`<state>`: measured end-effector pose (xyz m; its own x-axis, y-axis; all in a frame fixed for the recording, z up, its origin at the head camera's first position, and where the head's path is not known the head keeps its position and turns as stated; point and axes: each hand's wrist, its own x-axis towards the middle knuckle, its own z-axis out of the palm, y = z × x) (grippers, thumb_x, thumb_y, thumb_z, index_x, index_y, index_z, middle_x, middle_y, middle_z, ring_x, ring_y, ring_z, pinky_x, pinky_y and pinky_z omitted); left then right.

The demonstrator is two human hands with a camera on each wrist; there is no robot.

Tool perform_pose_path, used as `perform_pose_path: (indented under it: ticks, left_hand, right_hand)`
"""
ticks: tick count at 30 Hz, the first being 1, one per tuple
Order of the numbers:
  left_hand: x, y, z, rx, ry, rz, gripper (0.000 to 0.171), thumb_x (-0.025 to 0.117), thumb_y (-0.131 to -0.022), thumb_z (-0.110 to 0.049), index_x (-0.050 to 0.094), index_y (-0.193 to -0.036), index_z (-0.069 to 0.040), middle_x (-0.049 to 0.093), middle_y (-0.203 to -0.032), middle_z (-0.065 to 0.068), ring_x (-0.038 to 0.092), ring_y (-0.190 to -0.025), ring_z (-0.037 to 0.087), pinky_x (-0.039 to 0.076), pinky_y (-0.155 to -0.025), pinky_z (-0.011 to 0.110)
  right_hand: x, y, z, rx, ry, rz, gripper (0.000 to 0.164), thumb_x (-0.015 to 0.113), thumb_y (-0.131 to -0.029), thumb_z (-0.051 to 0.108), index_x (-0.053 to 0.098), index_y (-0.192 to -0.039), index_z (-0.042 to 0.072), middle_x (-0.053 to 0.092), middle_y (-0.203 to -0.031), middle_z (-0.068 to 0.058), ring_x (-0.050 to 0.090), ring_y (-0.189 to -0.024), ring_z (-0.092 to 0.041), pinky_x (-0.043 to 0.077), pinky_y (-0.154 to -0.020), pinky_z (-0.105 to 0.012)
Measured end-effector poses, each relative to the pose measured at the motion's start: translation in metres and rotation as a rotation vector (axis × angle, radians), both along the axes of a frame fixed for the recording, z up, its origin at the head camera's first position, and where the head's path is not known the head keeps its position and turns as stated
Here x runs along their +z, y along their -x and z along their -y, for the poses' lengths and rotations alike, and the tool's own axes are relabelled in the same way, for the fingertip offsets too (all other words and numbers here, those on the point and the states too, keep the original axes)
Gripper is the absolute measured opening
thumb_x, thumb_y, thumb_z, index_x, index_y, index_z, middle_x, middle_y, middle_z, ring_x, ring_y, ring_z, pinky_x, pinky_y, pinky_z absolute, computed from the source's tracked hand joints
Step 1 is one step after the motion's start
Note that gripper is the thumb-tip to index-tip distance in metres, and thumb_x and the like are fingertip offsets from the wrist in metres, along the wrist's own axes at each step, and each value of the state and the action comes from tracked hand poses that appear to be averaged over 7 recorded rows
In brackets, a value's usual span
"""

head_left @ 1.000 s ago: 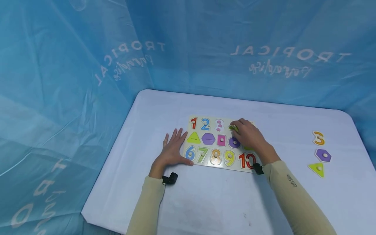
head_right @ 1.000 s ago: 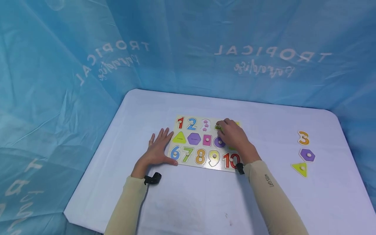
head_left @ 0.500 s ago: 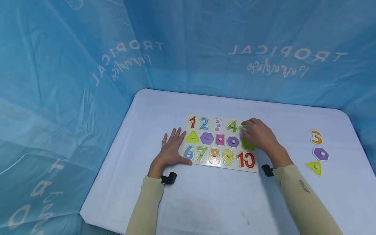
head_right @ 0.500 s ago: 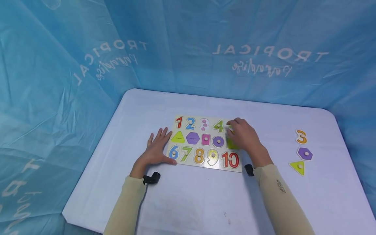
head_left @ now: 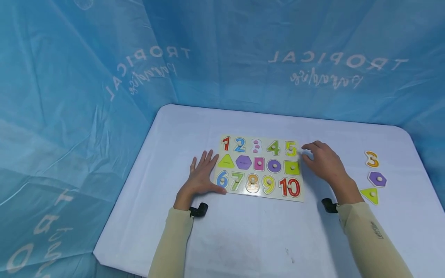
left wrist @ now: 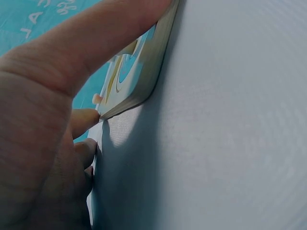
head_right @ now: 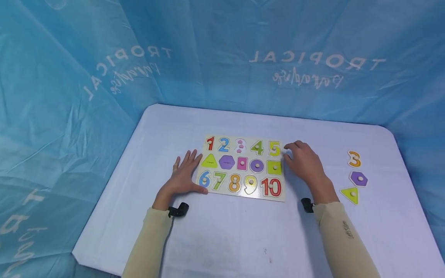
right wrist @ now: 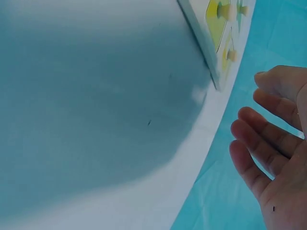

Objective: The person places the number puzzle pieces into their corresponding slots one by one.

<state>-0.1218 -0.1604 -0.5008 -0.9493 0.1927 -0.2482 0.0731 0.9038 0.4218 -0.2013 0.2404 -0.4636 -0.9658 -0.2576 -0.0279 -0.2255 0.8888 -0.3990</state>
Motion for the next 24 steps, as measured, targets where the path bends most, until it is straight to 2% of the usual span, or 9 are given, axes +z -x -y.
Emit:
perform_pose_path:
  ticks: [7, 17, 24]
  left_hand:
    - [-0.001, -0.002, 0.001, 0.010, 0.000, -0.011, 0.135, 0.080, -0.050, -0.071, 0.014, -0.156, -0.020, -0.003, -0.161, -0.002, -0.015, -0.144, 0.017, -0.014, -0.112, 0.047]
    - [-0.001, -0.001, 0.001, 0.004, -0.020, -0.016, 0.135, 0.080, -0.050, -0.071, 0.014, -0.156, -0.020, -0.002, -0.161, -0.001, -0.015, -0.144, 0.017, -0.015, -0.112, 0.046]
    - [0.000, 0.000, 0.000, -0.004, -0.031, -0.021, 0.134, 0.081, -0.051, -0.069, 0.015, -0.156, -0.019, -0.001, -0.161, 0.000, -0.014, -0.144, 0.018, -0.014, -0.112, 0.047]
  right_hand:
    - [0.002, -0.005, -0.021, -0.053, -0.006, 0.012, 0.033, 0.063, -0.091, 0.013, 0.060, -0.120, 0.000, 0.050, -0.125, -0.025, 0.042, -0.118, -0.045, 0.035, -0.097, -0.065]
    - [-0.008, -0.014, -0.071, -0.138, -0.044, 0.012, 0.030, 0.058, -0.091, 0.011, 0.059, -0.116, -0.005, 0.049, -0.119, -0.031, 0.043, -0.111, -0.051, 0.037, -0.091, -0.067]
    - [-0.012, -0.023, -0.099, -0.198, -0.108, 0.004, 0.029, 0.058, -0.089, 0.010, 0.059, -0.112, -0.007, 0.052, -0.108, -0.030, 0.049, -0.100, -0.051, 0.043, -0.072, -0.064]
